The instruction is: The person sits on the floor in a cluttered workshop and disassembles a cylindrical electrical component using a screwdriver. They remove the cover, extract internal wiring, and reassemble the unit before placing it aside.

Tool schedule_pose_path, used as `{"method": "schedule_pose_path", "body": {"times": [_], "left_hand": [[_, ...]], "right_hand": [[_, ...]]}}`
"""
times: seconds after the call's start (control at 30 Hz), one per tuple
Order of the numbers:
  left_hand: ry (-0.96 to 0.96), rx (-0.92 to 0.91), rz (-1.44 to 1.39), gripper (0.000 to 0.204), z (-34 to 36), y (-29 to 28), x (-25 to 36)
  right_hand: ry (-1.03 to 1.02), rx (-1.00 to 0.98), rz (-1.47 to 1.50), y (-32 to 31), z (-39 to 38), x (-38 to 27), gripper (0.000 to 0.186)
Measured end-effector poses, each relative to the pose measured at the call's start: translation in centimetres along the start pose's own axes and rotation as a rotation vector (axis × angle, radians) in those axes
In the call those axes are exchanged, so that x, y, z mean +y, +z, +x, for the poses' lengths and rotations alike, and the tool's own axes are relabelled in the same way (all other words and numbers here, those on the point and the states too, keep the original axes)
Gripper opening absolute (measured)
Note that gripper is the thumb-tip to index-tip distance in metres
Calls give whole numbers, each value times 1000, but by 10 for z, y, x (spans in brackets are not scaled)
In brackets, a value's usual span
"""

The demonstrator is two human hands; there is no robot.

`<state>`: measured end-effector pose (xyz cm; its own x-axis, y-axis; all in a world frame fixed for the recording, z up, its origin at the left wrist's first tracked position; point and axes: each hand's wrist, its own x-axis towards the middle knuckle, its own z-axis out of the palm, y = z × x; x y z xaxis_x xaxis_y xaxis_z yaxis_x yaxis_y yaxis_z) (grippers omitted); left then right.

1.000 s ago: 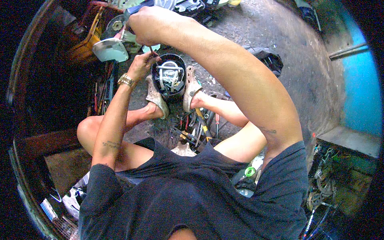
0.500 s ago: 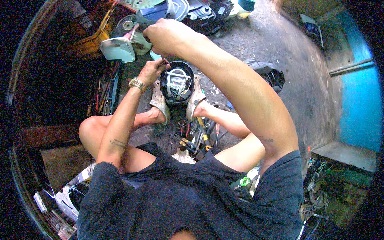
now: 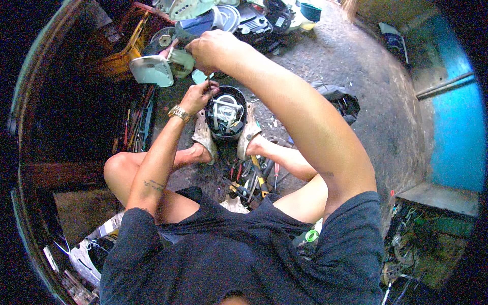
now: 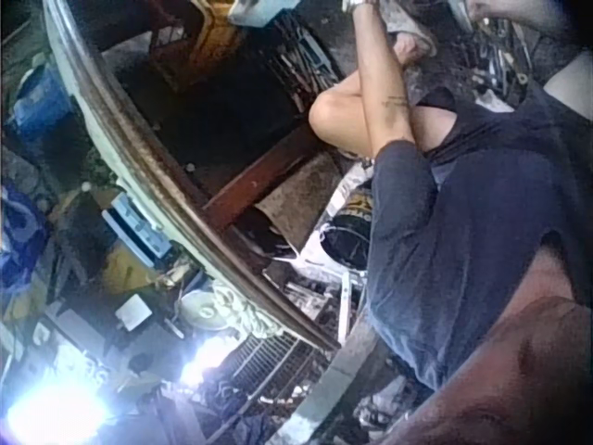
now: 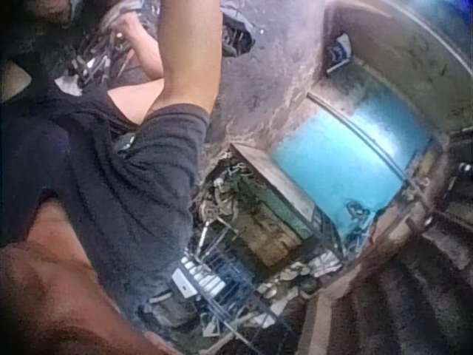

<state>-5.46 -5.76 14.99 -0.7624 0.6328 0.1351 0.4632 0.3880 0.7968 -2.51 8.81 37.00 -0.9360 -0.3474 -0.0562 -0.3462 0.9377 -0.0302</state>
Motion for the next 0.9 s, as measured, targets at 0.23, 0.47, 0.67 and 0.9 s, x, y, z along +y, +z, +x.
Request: {"method": "schedule_pose_path", "body": {"times": [0.23,0.47,0.67,0.9], "left_hand": [[88,114,-52,25,3,-4,2],[140,273,-188,22,4,2,22],[71,164,178,17,0,-8,17],[87,219,-21,17,-2,-6,27]], "right_hand": [[35,-258,-8,-45,1,-17,48],[-189,-106,-158,-20,9,-4,54],[117,-163,-105,-26,6,-20,50],[-94,35,-67,-13,-2,-8,45]]}}
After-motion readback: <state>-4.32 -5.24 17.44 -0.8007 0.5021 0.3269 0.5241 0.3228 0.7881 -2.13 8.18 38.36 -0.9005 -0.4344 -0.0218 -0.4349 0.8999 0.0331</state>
